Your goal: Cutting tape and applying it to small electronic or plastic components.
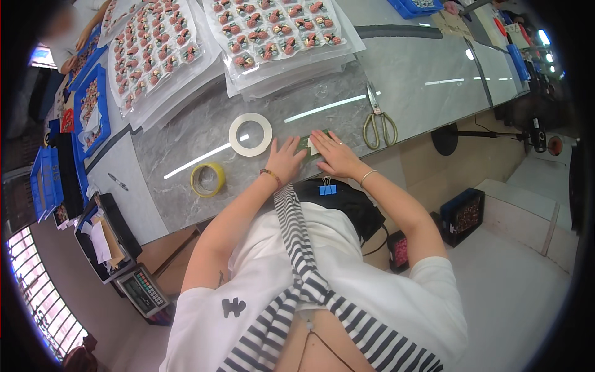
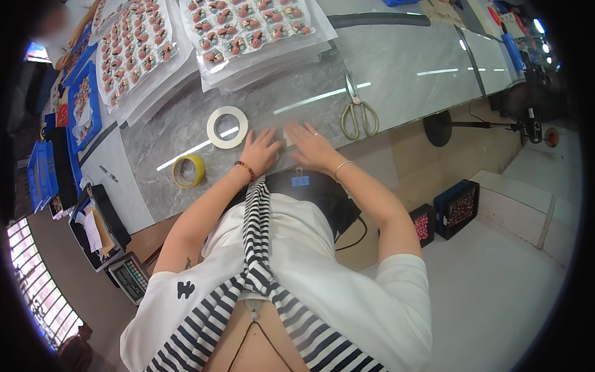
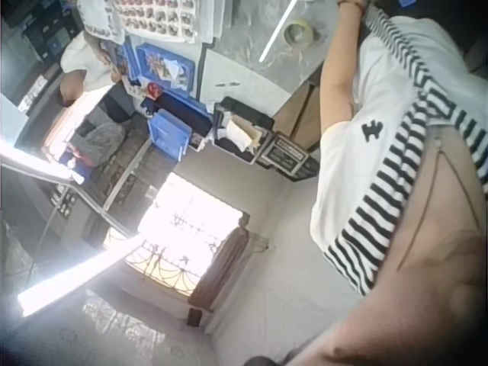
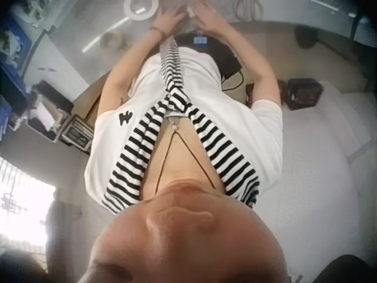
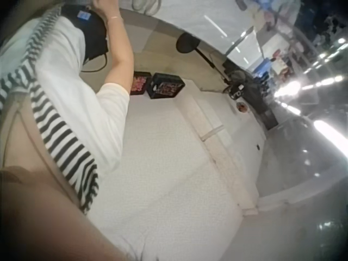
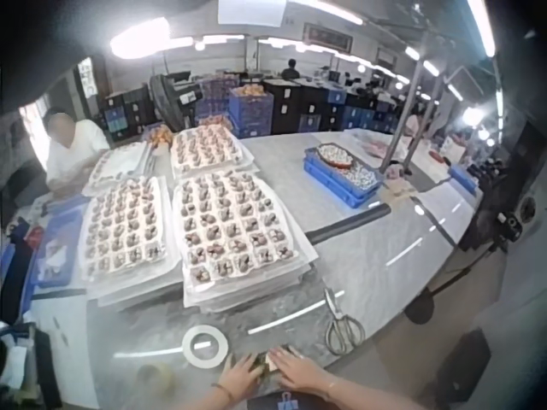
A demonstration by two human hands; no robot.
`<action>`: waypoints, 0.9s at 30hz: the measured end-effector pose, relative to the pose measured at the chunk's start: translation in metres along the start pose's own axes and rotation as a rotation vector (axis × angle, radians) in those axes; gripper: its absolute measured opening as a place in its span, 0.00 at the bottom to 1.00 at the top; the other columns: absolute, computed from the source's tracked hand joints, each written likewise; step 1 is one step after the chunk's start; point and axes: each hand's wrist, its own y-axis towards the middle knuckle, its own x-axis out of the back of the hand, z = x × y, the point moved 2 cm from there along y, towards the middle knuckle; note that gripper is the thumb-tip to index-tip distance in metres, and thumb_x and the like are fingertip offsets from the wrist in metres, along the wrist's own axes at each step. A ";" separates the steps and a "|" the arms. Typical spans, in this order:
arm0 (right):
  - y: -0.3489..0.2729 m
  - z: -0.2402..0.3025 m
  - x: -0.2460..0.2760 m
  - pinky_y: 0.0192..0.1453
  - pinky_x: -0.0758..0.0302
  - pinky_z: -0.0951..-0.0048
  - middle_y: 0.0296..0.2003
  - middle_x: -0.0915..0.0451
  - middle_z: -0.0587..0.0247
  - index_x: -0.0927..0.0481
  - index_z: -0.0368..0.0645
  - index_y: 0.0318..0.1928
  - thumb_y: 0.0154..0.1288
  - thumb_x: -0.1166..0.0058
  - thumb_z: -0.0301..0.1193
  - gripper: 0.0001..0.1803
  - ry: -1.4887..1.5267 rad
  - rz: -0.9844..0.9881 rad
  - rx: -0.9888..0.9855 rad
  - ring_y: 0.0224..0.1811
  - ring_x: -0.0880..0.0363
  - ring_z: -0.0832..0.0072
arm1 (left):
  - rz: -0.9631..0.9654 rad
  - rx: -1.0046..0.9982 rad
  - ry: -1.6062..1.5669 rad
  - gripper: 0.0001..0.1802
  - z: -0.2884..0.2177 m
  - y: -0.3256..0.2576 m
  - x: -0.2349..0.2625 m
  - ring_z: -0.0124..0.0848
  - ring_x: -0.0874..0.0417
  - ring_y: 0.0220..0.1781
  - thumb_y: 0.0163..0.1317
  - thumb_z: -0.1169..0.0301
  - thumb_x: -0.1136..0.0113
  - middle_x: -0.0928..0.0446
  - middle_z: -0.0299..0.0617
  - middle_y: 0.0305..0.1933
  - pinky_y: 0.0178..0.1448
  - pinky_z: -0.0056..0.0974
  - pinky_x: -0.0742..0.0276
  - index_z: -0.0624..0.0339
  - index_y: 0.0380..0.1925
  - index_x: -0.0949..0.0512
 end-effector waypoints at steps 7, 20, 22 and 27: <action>0.010 -0.031 0.008 0.70 0.39 0.57 0.62 0.33 0.49 0.41 0.38 0.66 0.46 0.32 0.41 0.49 0.022 0.036 -0.022 0.65 0.35 0.55 | 0.040 0.057 -0.104 0.25 0.008 0.003 0.005 0.43 0.33 0.68 0.52 0.74 0.44 0.31 0.45 0.63 0.68 0.62 0.44 0.53 0.54 0.31; 0.020 0.066 0.103 0.53 0.24 0.64 0.48 0.20 0.53 0.30 0.40 0.59 0.39 0.29 0.38 0.44 0.422 -0.346 -0.137 0.48 0.21 0.63 | -0.035 0.528 -2.195 0.33 -0.028 -0.012 0.105 0.44 0.29 0.64 0.64 0.49 0.48 0.32 0.51 0.63 0.64 0.51 0.33 0.59 0.62 0.37; 0.019 0.111 0.150 0.52 0.23 0.67 0.47 0.19 0.55 0.29 0.40 0.59 0.38 0.28 0.38 0.43 0.342 -0.421 0.021 0.49 0.20 0.66 | 0.019 0.297 -2.255 0.40 -0.062 -0.019 0.151 0.47 0.31 0.65 0.62 0.42 0.51 0.34 0.53 0.64 0.66 0.52 0.34 0.61 0.64 0.39; 0.002 0.157 0.223 0.49 0.24 0.66 0.45 0.19 0.58 0.24 0.40 0.53 0.42 0.30 0.33 0.34 0.465 -0.541 0.081 0.46 0.21 0.63 | 0.064 -0.270 -2.333 0.58 -0.106 -0.030 0.213 0.55 0.35 0.68 0.52 0.26 0.53 0.39 0.59 0.67 0.68 0.56 0.38 0.67 0.67 0.44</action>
